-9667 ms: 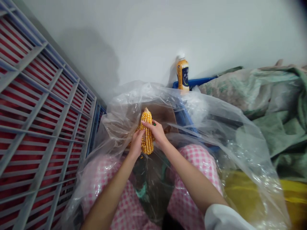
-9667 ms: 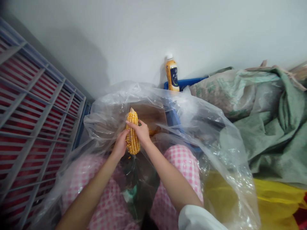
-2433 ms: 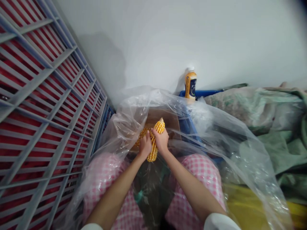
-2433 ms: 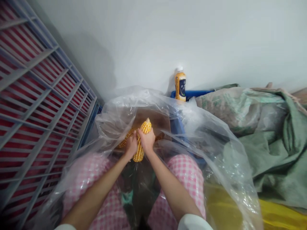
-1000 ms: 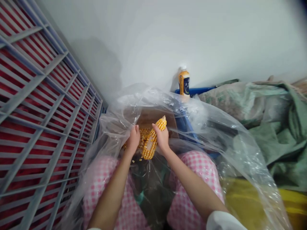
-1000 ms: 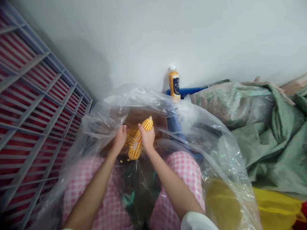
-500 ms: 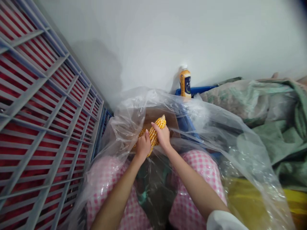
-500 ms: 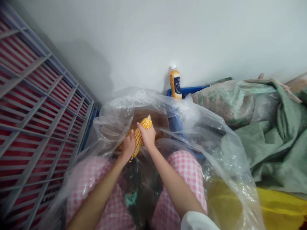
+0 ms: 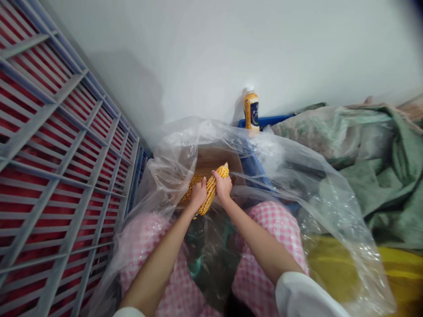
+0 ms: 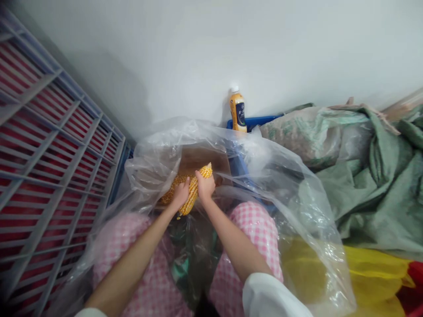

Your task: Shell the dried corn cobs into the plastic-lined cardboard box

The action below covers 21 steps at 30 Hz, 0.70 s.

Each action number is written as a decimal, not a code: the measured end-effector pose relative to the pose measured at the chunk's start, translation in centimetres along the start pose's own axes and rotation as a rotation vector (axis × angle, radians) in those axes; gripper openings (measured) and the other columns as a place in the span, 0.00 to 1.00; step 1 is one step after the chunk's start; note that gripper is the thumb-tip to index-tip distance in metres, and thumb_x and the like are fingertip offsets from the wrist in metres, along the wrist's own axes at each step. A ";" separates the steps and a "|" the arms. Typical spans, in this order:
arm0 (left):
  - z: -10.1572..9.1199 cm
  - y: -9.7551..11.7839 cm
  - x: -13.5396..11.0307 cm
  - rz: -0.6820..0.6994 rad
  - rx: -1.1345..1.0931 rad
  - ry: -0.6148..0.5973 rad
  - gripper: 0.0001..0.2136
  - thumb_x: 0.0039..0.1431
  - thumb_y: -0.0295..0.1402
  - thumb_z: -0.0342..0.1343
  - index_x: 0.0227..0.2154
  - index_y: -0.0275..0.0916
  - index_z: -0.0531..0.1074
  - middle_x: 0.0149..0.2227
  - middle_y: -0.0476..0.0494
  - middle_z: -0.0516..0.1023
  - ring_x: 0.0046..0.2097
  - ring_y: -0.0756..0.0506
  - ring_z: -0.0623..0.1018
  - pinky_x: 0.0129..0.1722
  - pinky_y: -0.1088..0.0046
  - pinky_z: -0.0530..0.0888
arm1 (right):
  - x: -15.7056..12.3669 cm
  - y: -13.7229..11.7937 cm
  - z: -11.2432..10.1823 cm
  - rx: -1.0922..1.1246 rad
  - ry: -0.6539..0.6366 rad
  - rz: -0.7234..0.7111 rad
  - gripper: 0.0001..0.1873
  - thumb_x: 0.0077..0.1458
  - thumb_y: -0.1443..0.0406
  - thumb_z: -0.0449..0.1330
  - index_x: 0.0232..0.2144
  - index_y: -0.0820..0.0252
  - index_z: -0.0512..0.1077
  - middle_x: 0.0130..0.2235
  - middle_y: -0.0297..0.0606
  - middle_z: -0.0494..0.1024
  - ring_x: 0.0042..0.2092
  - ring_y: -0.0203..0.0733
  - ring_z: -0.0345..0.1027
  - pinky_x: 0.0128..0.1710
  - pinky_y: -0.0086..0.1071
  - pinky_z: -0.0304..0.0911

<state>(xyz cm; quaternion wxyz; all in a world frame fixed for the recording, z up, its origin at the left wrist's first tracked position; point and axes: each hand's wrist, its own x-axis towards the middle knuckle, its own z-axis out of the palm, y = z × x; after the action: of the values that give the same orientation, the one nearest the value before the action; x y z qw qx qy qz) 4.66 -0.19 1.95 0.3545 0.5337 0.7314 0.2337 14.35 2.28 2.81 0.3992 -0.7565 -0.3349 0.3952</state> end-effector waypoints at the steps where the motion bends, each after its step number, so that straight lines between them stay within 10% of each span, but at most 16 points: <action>1: -0.1 0.1 0.1 0.003 -0.007 -0.011 0.27 0.63 0.43 0.33 0.18 0.38 0.70 0.23 0.37 0.76 0.33 0.42 0.77 0.32 0.70 0.68 | 0.0 0.0 0.0 0.000 -0.001 0.011 0.23 0.38 0.49 0.60 0.31 0.59 0.73 0.34 0.43 0.78 0.36 0.49 0.70 0.36 0.36 0.60; 21: 0.9 0.6 1.4 0.043 0.022 0.041 0.31 0.62 0.49 0.30 0.23 0.35 0.74 0.28 0.34 0.78 0.34 0.40 0.78 0.31 0.69 0.69 | -1.0 -0.7 0.0 -0.034 -0.017 -0.048 0.22 0.38 0.49 0.59 0.32 0.57 0.71 0.34 0.43 0.76 0.37 0.49 0.69 0.36 0.37 0.59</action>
<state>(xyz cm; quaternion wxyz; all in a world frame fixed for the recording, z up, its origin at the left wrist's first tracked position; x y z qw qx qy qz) 5.45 1.26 1.39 0.3283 0.5483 0.7294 0.2440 13.75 1.78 3.73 0.3930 -0.7515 -0.3629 0.3861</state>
